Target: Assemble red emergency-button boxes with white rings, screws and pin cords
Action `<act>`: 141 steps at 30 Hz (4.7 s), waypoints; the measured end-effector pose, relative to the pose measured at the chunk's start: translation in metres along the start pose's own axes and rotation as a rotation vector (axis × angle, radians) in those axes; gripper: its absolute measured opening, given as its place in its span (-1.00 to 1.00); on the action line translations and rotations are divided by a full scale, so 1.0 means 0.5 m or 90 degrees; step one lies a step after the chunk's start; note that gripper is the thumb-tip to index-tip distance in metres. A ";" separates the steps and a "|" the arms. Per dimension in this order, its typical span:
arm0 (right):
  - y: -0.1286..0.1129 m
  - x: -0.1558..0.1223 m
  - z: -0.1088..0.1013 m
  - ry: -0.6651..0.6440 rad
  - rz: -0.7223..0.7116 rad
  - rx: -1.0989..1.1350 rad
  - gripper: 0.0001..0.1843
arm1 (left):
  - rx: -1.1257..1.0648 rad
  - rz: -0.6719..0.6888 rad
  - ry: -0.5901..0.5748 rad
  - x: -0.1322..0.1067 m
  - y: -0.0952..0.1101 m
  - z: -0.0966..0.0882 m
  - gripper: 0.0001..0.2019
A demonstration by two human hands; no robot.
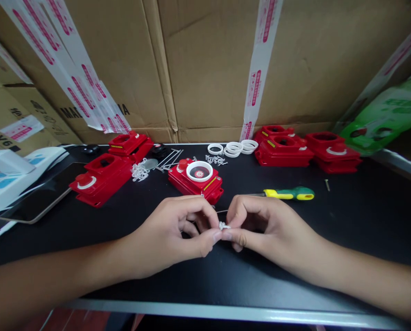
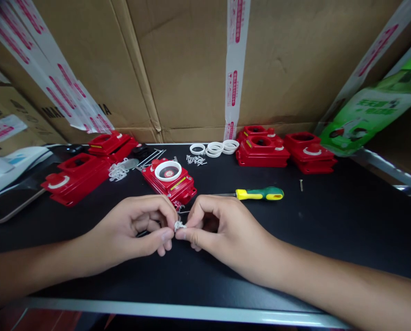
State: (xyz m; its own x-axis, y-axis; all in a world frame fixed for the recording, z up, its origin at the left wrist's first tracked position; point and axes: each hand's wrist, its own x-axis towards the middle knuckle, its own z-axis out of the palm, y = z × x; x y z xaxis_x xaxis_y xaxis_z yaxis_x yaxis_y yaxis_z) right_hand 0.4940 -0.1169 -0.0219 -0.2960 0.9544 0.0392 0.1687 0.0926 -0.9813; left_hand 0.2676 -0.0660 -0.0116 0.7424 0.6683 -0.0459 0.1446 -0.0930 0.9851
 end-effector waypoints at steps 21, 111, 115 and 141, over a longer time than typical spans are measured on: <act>0.004 0.002 0.001 -0.027 0.030 -0.027 -0.59 | -0.018 -0.017 0.005 0.005 0.009 0.007 -0.86; -0.001 -0.004 0.010 -0.044 0.027 0.000 -0.77 | 0.174 0.129 0.084 -0.006 -0.021 0.005 -0.91; -0.008 -0.009 0.007 -0.035 0.008 -0.046 -0.78 | 0.190 0.140 0.102 -0.003 -0.025 0.007 -0.88; -0.013 -0.005 -0.003 0.031 -0.081 -0.187 -0.85 | 0.146 0.051 0.036 -0.010 -0.016 -0.001 -0.80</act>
State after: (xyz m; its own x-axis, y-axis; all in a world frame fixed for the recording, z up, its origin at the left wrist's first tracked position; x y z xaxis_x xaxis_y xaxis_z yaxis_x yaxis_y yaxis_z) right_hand 0.4952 -0.1195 -0.0152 -0.2883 0.9417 0.1733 0.3995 0.2827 -0.8720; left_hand 0.2626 -0.0683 -0.0192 0.7207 0.6917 0.0464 0.2364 -0.3081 0.9215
